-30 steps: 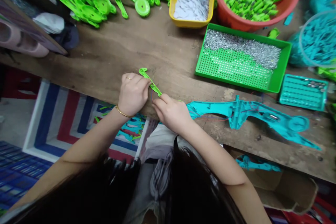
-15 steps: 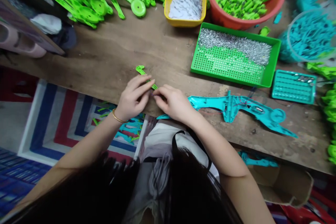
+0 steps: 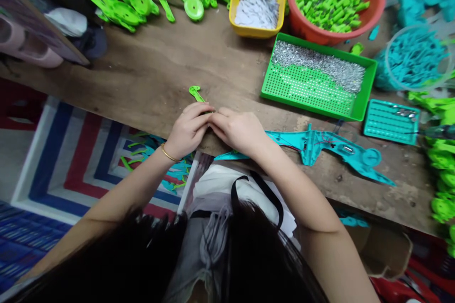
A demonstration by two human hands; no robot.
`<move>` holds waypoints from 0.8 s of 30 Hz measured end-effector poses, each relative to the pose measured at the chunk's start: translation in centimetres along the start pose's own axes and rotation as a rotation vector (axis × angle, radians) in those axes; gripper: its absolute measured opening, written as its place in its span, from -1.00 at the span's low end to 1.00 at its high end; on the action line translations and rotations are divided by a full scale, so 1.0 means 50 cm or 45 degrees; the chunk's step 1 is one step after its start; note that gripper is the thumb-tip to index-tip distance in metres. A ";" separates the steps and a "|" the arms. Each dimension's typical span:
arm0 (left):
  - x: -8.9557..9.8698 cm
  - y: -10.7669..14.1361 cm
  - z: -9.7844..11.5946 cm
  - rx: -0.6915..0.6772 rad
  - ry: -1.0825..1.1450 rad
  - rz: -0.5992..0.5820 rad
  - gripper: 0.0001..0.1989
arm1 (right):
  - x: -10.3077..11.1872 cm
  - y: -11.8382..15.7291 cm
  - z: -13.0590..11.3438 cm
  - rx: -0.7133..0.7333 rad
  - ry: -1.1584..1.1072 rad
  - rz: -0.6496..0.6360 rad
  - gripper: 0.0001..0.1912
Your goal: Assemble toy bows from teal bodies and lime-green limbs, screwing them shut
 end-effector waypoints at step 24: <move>0.020 -0.018 -0.053 0.079 0.248 0.010 -0.91 | -0.019 0.014 0.030 -0.496 -0.478 0.002 -0.84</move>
Point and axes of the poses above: each hand's wrist, its own y-axis away from the middle knuckle, its own x-axis out of the back of the hand, z = x × y, the point moved 5 cm from there along -y, towards the middle knuckle, and after that the axes turned 12 degrees about -y, right-handed, at the moved point
